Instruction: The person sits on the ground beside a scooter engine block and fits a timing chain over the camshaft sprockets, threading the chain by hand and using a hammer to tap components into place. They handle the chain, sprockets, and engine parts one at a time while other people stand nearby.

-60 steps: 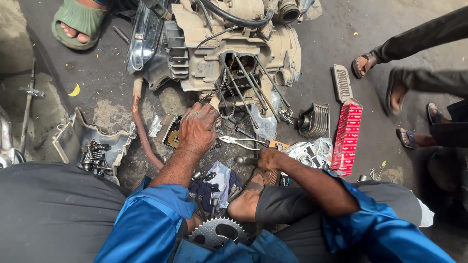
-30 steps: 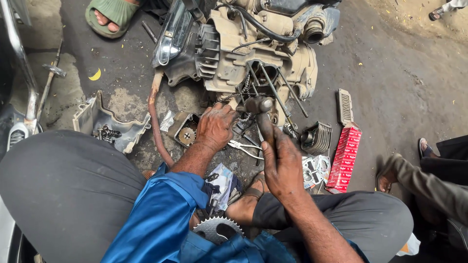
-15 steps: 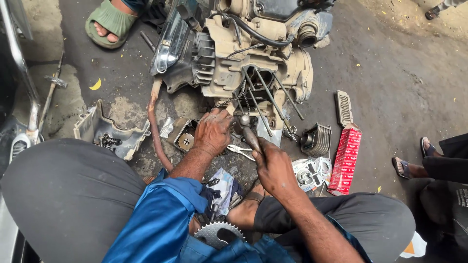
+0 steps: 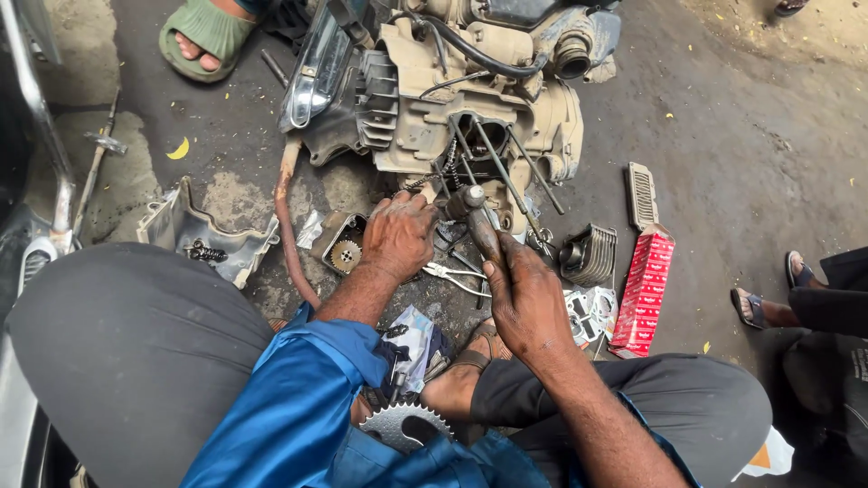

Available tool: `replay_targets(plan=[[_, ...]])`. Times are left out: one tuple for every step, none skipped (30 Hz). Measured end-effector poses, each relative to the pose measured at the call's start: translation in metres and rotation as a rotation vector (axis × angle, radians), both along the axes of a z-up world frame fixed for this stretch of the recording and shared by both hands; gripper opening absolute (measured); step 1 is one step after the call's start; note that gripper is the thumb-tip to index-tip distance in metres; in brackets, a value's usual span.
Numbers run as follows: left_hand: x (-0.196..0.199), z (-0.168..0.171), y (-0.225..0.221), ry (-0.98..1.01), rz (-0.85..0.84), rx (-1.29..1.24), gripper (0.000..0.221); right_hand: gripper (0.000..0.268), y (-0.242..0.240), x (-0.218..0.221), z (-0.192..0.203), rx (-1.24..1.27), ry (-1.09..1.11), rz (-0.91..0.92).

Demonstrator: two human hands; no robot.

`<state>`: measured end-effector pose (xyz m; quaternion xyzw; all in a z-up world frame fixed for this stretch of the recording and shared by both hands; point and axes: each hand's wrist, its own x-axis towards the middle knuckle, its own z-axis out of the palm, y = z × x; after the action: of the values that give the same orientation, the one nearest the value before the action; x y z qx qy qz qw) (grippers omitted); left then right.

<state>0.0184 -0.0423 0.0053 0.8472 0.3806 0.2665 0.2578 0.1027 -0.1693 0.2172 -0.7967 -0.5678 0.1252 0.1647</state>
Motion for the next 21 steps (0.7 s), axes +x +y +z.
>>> replay_targets(plan=[[-0.003, 0.004, -0.001, 0.003, 0.001, -0.004, 0.020, 0.041, -0.001, -0.003, -0.001, -0.004, 0.003, 0.001], [-0.005, 0.008, -0.003, 0.002, 0.005, -0.003, 0.023, 0.041, -0.003, -0.006, -0.002, -0.012, 0.006, -0.021], [-0.004, 0.013, -0.001, -0.005, 0.002, 0.006, 0.025, 0.041, -0.003, -0.007, -0.002, -0.013, 0.004, -0.052], [-0.007, 0.027, 0.000, -0.008, -0.004, 0.009, 0.025, 0.041, -0.005, -0.005, -0.008, -0.009, 0.002, -0.058], [-0.011, 0.040, 0.003, 0.061, -0.047, -0.105, 0.025, 0.042, -0.006, -0.003, -0.014, -0.027, 0.006, -0.058], [-0.014, 0.054, 0.005, 0.130, -0.090, -0.219, 0.025, 0.042, -0.007, -0.001, -0.020, -0.045, 0.011, -0.059], [-0.008, 0.039, 0.005, 0.129, -0.089, -0.215, 0.025, 0.042, -0.006, 0.000, -0.020, -0.041, 0.010, -0.058], [-0.002, 0.023, 0.005, 0.091, -0.055, -0.145, 0.026, 0.043, -0.006, 0.001, -0.021, -0.057, 0.015, -0.053], [0.002, 0.007, 0.003, 0.057, -0.019, -0.080, 0.028, 0.043, -0.006, 0.002, -0.023, -0.077, 0.022, -0.045], [-0.002, 0.014, 0.006, 0.059, -0.016, -0.081, 0.028, 0.043, -0.005, 0.001, -0.021, -0.078, 0.024, -0.042], [-0.006, 0.020, 0.004, 0.025, -0.011, -0.050, 0.026, 0.043, -0.008, -0.001, -0.018, -0.035, 0.016, -0.038], [-0.009, 0.026, 0.002, -0.009, -0.006, -0.019, 0.023, 0.042, -0.010, -0.002, -0.016, 0.007, 0.008, -0.033], [-0.011, 0.030, 0.002, -0.010, -0.009, -0.021, 0.023, 0.042, -0.011, -0.003, -0.017, 0.005, 0.007, -0.037], [-0.012, 0.034, 0.002, 0.016, -0.045, -0.087, 0.021, 0.041, -0.013, -0.005, -0.017, 0.076, 0.004, -0.030], [-0.012, 0.040, 0.004, 0.040, -0.079, -0.149, 0.019, 0.041, -0.012, -0.006, -0.017, 0.150, -0.001, -0.022], [-0.011, 0.040, 0.002, 0.038, -0.082, -0.146, 0.019, 0.041, -0.013, -0.004, -0.022, 0.152, -0.004, -0.024], [-0.011, 0.041, 0.004, 0.030, -0.071, -0.134, 0.020, 0.041, -0.011, -0.002, -0.026, 0.099, 0.011, -0.044], [-0.011, 0.042, 0.005, 0.022, -0.061, -0.121, 0.022, 0.042, -0.009, 0.000, -0.031, 0.045, 0.026, -0.063], [-0.006, 0.030, 0.006, 0.022, -0.059, -0.118, 0.022, 0.042, -0.010, 0.001, -0.030, 0.048, 0.027, -0.061], [-0.001, 0.018, 0.007, -0.029, -0.013, -0.019, 0.024, 0.041, -0.010, 0.002, -0.029, 0.019, 0.056, -0.061], [0.003, 0.004, 0.004, -0.075, 0.034, 0.072, 0.026, 0.041, -0.013, 0.002, -0.029, -0.019, 0.089, -0.062]])
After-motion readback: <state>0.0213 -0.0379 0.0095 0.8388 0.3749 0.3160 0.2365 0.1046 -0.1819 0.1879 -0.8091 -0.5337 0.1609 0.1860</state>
